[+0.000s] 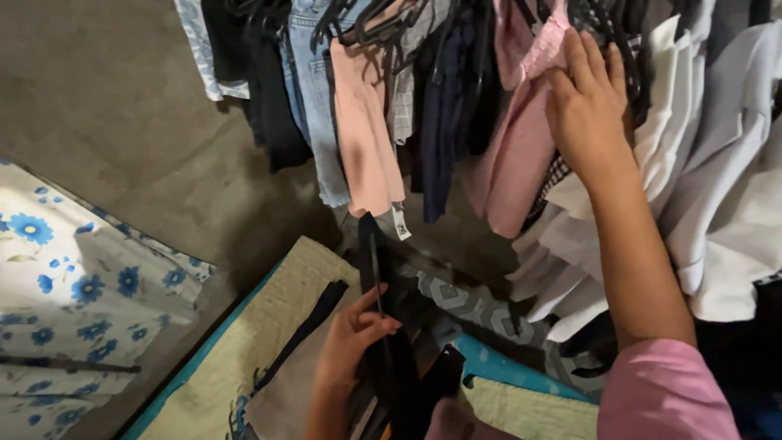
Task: Hanging clothes from a bed onto hangers and placing them on a closet rod.
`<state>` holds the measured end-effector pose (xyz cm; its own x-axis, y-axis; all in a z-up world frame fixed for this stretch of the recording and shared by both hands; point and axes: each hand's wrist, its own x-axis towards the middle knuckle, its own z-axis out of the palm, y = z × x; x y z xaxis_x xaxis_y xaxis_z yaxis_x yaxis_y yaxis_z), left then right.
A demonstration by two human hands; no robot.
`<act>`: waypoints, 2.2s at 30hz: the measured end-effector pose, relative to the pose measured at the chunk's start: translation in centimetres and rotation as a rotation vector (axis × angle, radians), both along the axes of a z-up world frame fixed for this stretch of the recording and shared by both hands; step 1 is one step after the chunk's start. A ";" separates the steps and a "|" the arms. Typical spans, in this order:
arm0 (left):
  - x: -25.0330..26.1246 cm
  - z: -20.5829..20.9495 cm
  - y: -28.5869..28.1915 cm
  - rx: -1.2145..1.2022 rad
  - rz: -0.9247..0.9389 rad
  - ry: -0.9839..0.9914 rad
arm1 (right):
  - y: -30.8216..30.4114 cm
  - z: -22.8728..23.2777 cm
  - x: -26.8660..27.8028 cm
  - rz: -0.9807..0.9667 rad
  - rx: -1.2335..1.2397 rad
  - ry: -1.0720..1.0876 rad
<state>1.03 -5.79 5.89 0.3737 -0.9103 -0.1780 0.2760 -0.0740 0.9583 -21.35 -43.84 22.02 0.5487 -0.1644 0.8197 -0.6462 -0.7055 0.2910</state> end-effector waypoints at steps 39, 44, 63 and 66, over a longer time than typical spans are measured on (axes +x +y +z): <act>3.3 -0.5 4.5 -0.151 -0.032 0.046 | -5.6 1.7 11.9 -0.142 -0.186 0.176; 2.8 0.0 5.7 -0.150 0.000 -0.006 | -3.0 4.7 7.2 0.107 -0.025 0.190; 0.7 3.0 7.9 -0.116 0.091 -0.008 | 4.0 2.5 16.5 -0.782 0.001 0.617; 0.5 3.4 7.8 -0.105 0.073 -0.038 | 1.8 -1.7 17.0 -0.917 -0.200 0.596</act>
